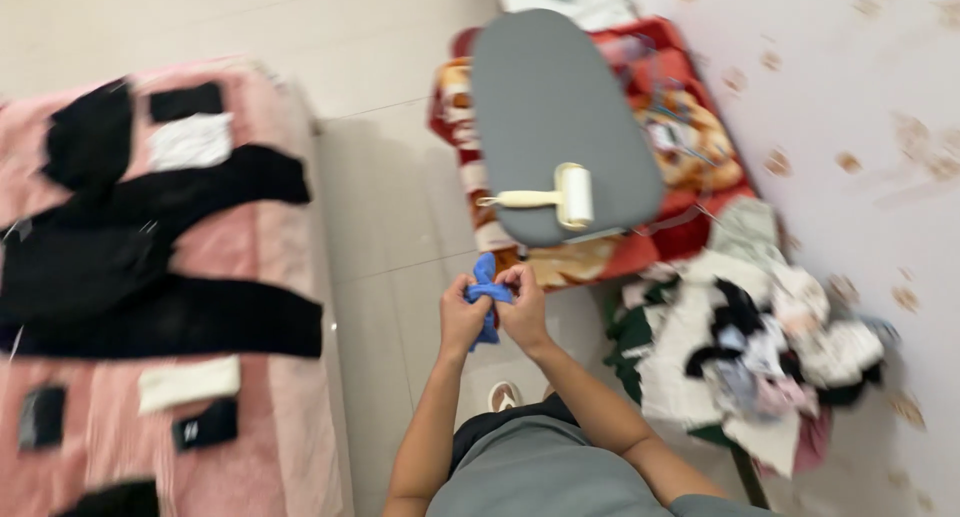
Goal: The person uses a lint roller to clean several small clothing items on an ironing board. They roll a blue sock, a white cloth, and a pink undergarment, then place each item aside after treatment.
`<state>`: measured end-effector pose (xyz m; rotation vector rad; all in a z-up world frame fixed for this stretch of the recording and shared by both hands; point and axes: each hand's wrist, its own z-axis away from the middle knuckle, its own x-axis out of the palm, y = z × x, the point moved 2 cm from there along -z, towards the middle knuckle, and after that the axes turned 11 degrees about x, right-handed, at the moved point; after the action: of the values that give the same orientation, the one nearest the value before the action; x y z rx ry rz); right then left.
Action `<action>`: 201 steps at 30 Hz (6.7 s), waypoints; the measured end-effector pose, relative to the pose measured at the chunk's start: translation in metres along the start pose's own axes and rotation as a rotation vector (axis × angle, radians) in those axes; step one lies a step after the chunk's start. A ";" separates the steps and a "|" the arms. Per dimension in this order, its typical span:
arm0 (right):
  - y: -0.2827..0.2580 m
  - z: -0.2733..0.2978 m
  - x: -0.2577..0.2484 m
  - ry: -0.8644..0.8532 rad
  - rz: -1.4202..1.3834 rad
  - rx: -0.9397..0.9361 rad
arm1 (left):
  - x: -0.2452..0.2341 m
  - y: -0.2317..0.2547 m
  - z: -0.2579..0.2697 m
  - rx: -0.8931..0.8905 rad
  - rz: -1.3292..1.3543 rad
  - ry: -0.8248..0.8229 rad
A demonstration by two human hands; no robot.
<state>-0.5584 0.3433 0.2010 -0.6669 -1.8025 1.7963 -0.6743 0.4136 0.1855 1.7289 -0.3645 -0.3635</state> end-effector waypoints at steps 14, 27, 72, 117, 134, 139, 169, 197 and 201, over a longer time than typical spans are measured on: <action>0.006 -0.045 0.174 -0.526 0.337 0.087 | -0.167 -0.019 -0.029 0.066 0.020 0.654; 0.031 -0.274 0.265 -0.611 -0.441 0.685 | -0.220 -0.064 -0.265 -0.220 0.334 0.007; 0.025 -0.375 0.030 1.051 -0.514 0.022 | 0.145 -0.081 -0.637 -0.168 0.319 -1.303; 0.148 -0.444 -0.020 1.630 -0.329 0.262 | 0.235 -0.237 -0.610 -0.307 0.067 -1.503; 0.075 -0.447 -0.020 1.177 1.121 0.237 | 0.221 -0.276 -0.636 -0.370 -0.304 -1.711; 0.074 -0.463 -0.041 1.118 1.136 0.352 | 0.224 -0.258 -0.610 -0.313 -0.337 -1.639; 0.118 -0.451 -0.001 1.027 1.006 0.239 | 0.269 -0.266 -0.561 -0.468 0.054 -1.364; 0.041 -0.485 0.015 1.056 -0.145 -0.040 | 0.233 -0.126 -0.614 -0.662 0.508 -1.557; 0.054 -0.478 0.012 1.139 -0.474 -0.141 | 0.230 -0.118 -0.607 -0.323 0.433 -1.737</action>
<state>-0.2529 0.7117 0.1464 -0.9429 -1.1237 0.6852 -0.1991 0.8706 0.1701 0.5723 -1.7328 -1.4428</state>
